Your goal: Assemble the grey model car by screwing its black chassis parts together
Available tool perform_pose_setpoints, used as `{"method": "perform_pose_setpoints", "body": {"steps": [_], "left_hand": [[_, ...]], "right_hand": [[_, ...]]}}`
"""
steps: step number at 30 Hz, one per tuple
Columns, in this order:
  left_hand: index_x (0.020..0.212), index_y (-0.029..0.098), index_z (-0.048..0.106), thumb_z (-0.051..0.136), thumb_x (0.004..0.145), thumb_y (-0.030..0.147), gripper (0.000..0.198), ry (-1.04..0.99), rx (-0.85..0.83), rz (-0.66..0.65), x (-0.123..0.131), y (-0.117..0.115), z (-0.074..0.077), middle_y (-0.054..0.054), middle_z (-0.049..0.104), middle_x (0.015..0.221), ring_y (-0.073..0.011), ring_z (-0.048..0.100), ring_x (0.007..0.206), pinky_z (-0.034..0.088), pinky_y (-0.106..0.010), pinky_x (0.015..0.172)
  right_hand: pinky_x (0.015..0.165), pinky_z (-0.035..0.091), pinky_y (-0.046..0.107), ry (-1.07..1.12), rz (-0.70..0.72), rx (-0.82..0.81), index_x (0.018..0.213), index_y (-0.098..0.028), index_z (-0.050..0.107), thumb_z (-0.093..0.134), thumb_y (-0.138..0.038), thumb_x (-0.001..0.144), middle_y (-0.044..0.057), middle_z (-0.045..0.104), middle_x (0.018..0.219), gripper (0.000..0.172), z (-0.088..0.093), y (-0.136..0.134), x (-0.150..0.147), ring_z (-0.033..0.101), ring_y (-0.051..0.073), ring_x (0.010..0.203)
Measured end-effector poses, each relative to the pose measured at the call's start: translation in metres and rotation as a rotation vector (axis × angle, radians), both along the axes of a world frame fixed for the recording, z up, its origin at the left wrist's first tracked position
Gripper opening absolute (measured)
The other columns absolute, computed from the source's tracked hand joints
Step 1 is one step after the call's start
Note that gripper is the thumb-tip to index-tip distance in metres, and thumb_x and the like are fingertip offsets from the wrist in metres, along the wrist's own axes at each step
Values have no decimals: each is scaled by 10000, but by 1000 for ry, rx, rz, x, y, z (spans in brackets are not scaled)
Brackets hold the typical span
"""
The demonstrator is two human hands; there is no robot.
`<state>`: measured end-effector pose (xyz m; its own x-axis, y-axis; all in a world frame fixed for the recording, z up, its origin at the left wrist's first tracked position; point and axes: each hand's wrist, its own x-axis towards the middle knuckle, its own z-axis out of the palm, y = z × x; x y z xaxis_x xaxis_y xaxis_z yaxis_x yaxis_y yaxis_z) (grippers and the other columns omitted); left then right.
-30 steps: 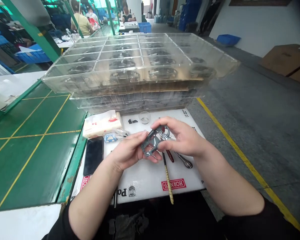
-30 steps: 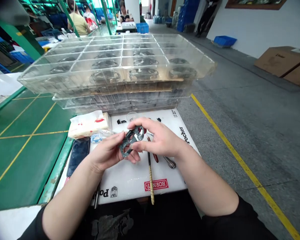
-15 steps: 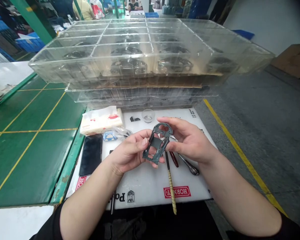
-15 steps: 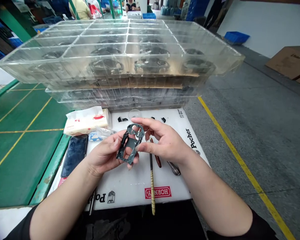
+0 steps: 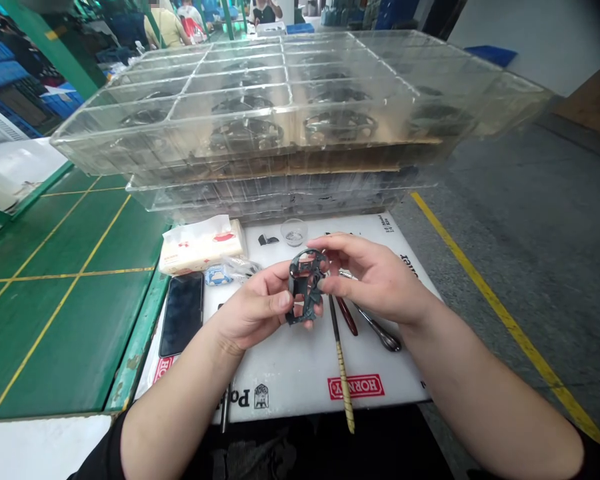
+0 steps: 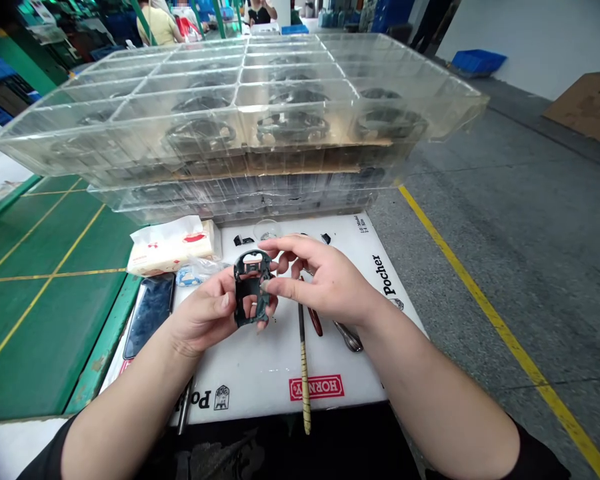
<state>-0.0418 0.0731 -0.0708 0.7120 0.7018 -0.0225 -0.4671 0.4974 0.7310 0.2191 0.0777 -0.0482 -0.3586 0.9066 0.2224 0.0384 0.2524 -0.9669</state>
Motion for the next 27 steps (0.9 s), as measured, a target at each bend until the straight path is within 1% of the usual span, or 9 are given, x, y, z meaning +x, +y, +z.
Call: {"method": "perform_pose_setpoints", "body": {"steps": [2, 4, 5, 8, 10, 14, 18, 23, 27], "left_hand": [[1453, 226, 887, 1132, 875, 440, 663, 21, -19, 78, 0, 2, 1, -110, 876, 1194, -240, 864, 1029, 747, -312, 854], [1418, 230, 903, 1134, 876, 419, 619, 29, -32, 185, 0, 4, 3, -99, 886, 1217, -247, 870, 1111, 748, -356, 998], [1369, 233, 916, 1134, 879, 398, 561, 27, -37, 244, 0, 6, 3, -85, 890, 1217, -247, 873, 1144, 735, -379, 1074], [1197, 241, 919, 1123, 889, 323, 378, 9, -64, 363, 1, 9, 4, -41, 894, 1202, -232, 881, 1159, 700, -401, 1157], [1142, 241, 896, 1110, 898, 293, 329, 7, -81, 391, 1, 10, 4, -27, 891, 1188, -221, 885, 1131, 698, -388, 1129], [1156, 233, 873, 1097, 906, 289, 340, 17, -89, 400, 2, 9, 5, -31, 886, 1190, -226, 886, 1111, 710, -379, 1077], [1180, 217, 881, 1089, 900, 284, 355, 24, -105, 413, 4, 8, 7, -49, 889, 1249, -234, 890, 1088, 731, -378, 1037], [1166, 210, 899, 1041, 951, 300, 273, 38, -100, 408, 5, 8, 6, -95, 891, 1391, -254, 901, 1098, 739, -394, 1039], [1203, 203, 908, 1015, 992, 312, 260, 25, -90, 380, 5, 6, 6, -115, 873, 1492, -269, 911, 1132, 744, -415, 1074]], "right_hand": [[896, 641, 415, -131, -104, -14, 1415, -299, 880, 934, -517, 1044, 79, 870, 1284, 434, 4, 2, 5, 798, 273, 1065], [850, 593, 413, -409, -165, 11, 1227, -274, 895, 833, -475, 1095, 71, 879, 1158, 249, 7, 4, 11, 789, 272, 994], [827, 558, 412, -592, -155, 31, 1106, -265, 889, 794, -428, 1109, 68, 874, 1086, 188, 9, 4, 13, 780, 274, 965], [753, 446, 413, -1082, 6, 35, 853, -247, 816, 727, -303, 1117, 76, 850, 952, 284, 12, 3, 12, 760, 287, 910], [715, 392, 408, -1228, 110, -6, 795, -246, 779, 713, -264, 1113, 82, 855, 936, 325, 12, 1, 8, 764, 296, 907], [687, 363, 394, -1279, 171, -44, 828, -256, 760, 718, -223, 1090, 67, 866, 972, 267, 13, -1, 2, 770, 295, 936], [677, 371, 389, -1333, 82, -77, 810, -256, 723, 704, -267, 1111, 70, 847, 977, 302, 18, 1, 1, 742, 278, 870], [669, 352, 398, -1371, 5, -104, 778, -254, 698, 707, -325, 1129, 84, 837, 961, 359, 19, 2, -2, 704, 273, 822], [694, 390, 397, -1206, -155, -91, 833, -254, 724, 700, -418, 1160, 77, 836, 969, 367, 15, 4, -2, 710, 270, 857]]}}
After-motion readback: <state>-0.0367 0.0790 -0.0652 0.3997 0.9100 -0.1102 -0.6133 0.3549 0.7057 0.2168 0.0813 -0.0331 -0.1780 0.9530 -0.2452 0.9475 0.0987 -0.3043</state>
